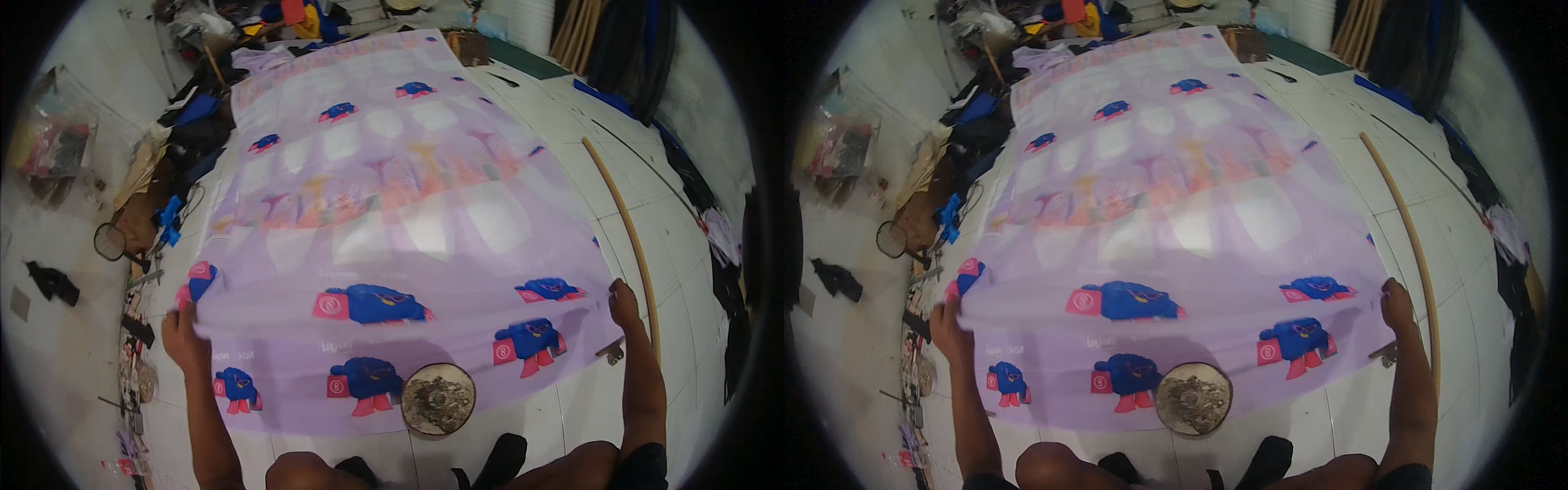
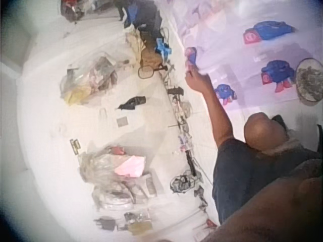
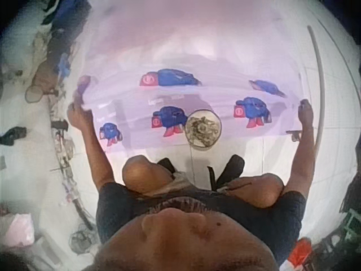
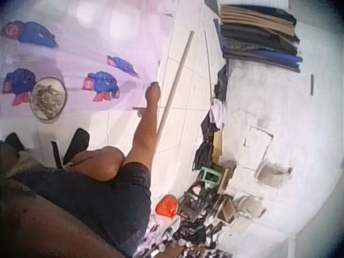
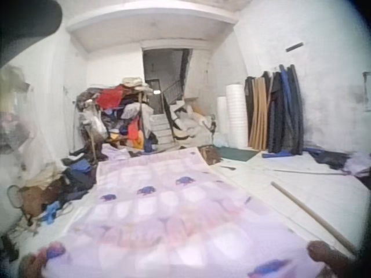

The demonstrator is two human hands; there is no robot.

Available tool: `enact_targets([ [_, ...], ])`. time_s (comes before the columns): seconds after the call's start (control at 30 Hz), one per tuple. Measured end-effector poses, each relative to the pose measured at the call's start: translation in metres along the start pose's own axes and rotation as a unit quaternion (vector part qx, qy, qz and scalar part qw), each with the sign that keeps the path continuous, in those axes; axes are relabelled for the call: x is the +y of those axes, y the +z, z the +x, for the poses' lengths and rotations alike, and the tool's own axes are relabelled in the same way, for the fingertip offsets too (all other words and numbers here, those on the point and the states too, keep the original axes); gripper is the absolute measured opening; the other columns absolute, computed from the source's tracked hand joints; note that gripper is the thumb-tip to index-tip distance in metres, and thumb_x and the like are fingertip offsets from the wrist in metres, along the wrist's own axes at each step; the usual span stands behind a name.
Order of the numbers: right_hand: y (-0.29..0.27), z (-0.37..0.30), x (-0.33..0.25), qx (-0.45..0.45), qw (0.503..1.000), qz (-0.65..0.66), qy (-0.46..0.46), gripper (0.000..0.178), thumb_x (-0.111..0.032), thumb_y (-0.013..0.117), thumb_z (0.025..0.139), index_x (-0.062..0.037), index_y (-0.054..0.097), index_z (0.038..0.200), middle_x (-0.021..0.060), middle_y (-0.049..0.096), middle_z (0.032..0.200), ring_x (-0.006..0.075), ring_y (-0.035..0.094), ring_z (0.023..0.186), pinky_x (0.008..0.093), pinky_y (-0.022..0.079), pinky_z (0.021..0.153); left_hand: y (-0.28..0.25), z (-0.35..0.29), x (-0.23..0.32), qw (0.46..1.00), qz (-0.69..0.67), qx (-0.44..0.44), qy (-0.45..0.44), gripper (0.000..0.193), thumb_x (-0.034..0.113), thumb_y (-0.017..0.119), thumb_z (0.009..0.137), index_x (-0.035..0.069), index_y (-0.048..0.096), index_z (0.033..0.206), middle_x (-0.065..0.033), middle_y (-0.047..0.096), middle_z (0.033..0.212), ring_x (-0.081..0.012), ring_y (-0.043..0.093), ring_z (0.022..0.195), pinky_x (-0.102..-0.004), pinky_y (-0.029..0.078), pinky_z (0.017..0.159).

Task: The person positions printed fabric on the floor, weights it down, and cuts along a printed line using shears.

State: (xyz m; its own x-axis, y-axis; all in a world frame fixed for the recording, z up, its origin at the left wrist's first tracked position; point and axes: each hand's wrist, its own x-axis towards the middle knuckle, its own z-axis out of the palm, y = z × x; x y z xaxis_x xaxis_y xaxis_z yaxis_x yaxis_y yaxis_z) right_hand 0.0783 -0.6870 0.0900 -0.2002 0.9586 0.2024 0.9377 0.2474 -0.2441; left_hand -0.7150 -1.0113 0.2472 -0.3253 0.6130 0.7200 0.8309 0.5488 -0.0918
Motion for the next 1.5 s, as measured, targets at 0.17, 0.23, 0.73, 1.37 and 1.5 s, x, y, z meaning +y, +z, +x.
enact_targets([
  [0.17,-0.02,0.012,0.034,-0.102,0.978,-0.175,0.053,0.021,0.0,0.054,0.08,0.0006,0.053,0.102,0.025,0.062,0.096,0.0428,0.061,0.091,0.0504,0.05,0.077,-0.001,-0.152,-0.005,0.98,-0.058,-0.172,-0.082,0.036,-0.005,0.06,0.069,0.012,0.068,0.1,-0.012,0.057,0.091,-0.0348,0.058,0.089,-0.0437,0.049,0.074],
  [0.23,-0.024,0.016,0.029,-0.071,0.977,-0.189,0.075,0.014,0.003,0.052,0.081,0.001,0.052,0.095,0.026,0.061,0.092,0.0444,0.061,0.091,0.0519,0.05,0.081,0.016,-0.192,-0.02,0.965,-0.083,-0.222,-0.11,0.034,-0.003,0.064,0.067,0.01,0.068,0.098,-0.012,0.056,0.091,-0.0342,0.058,0.092,-0.043,0.05,0.073],
  [0.73,0.067,-0.09,-0.093,-0.067,0.994,-0.067,0.051,0.091,-0.005,0.077,0.072,-0.0193,0.03,0.149,0.0167,0.037,0.144,0.0402,0.061,0.11,0.0456,0.053,0.089,0.063,-0.166,-0.141,0.945,-0.224,-0.134,-0.195,0.024,-0.007,0.058,0.068,0.0,0.059,0.091,-0.0181,0.059,0.11,-0.0326,0.061,0.092,-0.0375,0.051,0.081],
  [1.37,0.061,-0.105,-0.113,-0.198,0.974,-0.016,-0.109,0.076,-0.02,0.08,0.068,-0.0086,0.047,0.135,0.0219,0.047,0.133,0.0412,0.044,0.125,0.049,0.044,0.1,0.062,-0.318,-0.128,0.684,-0.446,0.072,-0.572,0.022,0.004,0.058,0.08,-0.002,0.059,0.102,-0.0129,0.058,0.103,-0.0206,0.058,0.092,-0.0307,0.052,0.076],
  [1.5,0.085,-0.101,-0.136,-0.187,0.965,-0.076,-0.165,0.058,-0.021,0.079,0.068,-0.0081,0.061,0.122,0.0163,0.055,0.126,0.0366,0.05,0.12,0.0487,0.046,0.095,0.108,-0.286,-0.186,0.663,-0.226,0.135,-0.701,0.052,0.023,0.075,0.078,-0.009,0.056,0.114,-0.0184,0.06,0.105,-0.0253,0.06,0.094,-0.0358,0.051,0.072],
])
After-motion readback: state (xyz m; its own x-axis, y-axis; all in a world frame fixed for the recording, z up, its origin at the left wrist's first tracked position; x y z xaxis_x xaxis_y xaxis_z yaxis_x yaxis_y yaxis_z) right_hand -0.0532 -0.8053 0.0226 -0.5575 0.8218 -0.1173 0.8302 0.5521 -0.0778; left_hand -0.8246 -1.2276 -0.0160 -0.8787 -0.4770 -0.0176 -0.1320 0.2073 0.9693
